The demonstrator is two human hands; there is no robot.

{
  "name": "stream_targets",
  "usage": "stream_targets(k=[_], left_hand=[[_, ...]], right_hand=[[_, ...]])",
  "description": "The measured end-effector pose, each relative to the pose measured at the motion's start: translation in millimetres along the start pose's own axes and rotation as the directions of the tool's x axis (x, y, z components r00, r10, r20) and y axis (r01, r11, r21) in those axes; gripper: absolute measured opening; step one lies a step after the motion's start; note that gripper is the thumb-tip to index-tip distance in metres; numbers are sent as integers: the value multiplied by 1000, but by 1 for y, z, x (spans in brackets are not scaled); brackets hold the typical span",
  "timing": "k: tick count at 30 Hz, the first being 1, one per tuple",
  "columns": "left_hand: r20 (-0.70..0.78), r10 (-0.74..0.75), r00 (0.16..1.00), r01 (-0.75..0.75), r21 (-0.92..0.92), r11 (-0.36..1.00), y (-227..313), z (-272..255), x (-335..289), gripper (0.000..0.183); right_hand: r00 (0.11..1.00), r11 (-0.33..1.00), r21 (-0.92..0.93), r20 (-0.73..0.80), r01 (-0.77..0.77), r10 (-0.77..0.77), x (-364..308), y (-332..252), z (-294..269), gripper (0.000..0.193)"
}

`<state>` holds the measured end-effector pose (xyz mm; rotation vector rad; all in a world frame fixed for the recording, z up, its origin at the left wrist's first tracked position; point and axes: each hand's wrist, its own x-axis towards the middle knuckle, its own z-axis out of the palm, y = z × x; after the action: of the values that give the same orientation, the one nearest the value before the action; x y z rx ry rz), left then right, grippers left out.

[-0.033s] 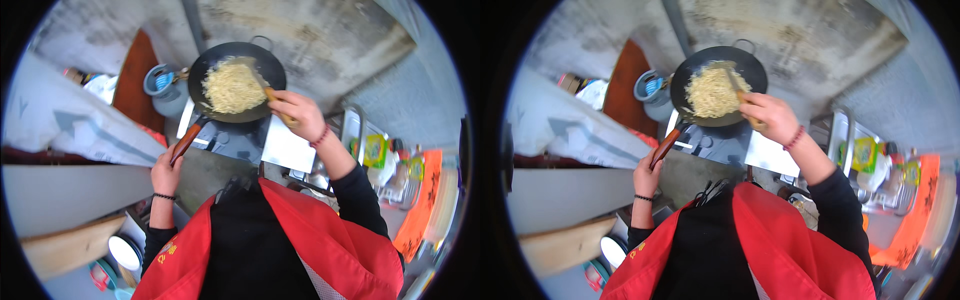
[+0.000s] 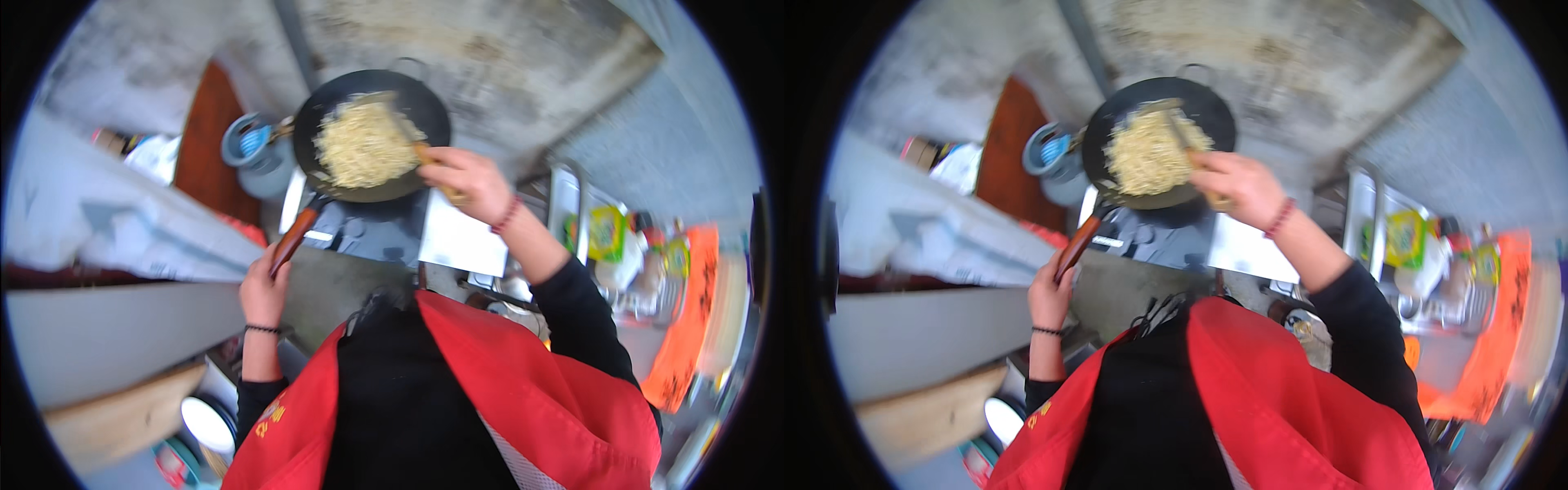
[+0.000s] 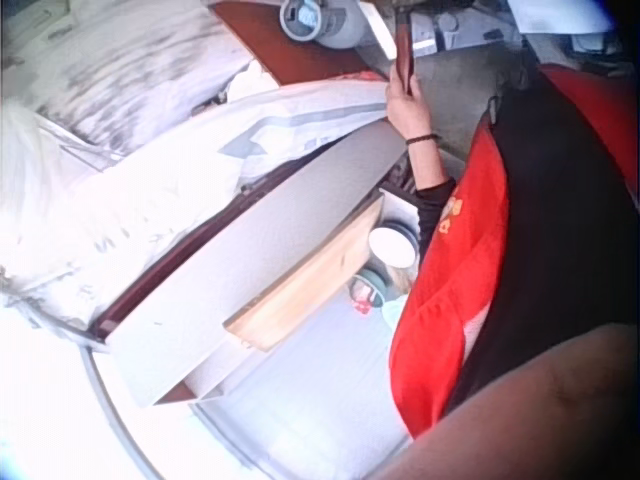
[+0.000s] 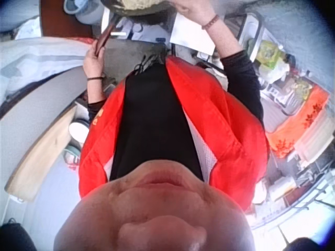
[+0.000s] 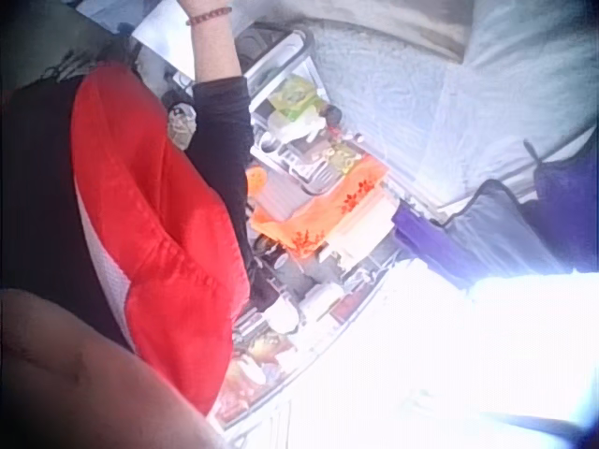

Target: The person stir-fries noodles in a wok over a gas burner, adding seasoning from a pouch and a liquid from a bottle, then transfers some noodles into a metal bowl. The person continues to stir-fry the remaining noodles in the wok.

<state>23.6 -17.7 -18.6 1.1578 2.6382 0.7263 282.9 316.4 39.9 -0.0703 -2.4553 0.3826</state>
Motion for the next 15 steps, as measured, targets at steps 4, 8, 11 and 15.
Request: stream_targets(k=[4, 8, 11, 15], left_hand=[[29, 70, 997, -65, -159, 985, -13, 6, 6, 43], [17, 152, 988, -152, -45, 987, -23, 6, 10, 44], [-14, 262, 965, -263, -46, 964, -26, 3, 14, 45], [93, 181, 979, -178, -39, 983, -25, 1, 19, 48]], right_hand=[[992, 997, 48, 117, -53, 47, -47, 12, 46, 46], [993, 996, -36, 82, -80, 83, -76, 1, 72, 38], [981, 987, -42, 108, -157, 161, -79, -22, 73, 40], [982, 981, -54, -45, -188, 186, -97, -59, 43, 31]])
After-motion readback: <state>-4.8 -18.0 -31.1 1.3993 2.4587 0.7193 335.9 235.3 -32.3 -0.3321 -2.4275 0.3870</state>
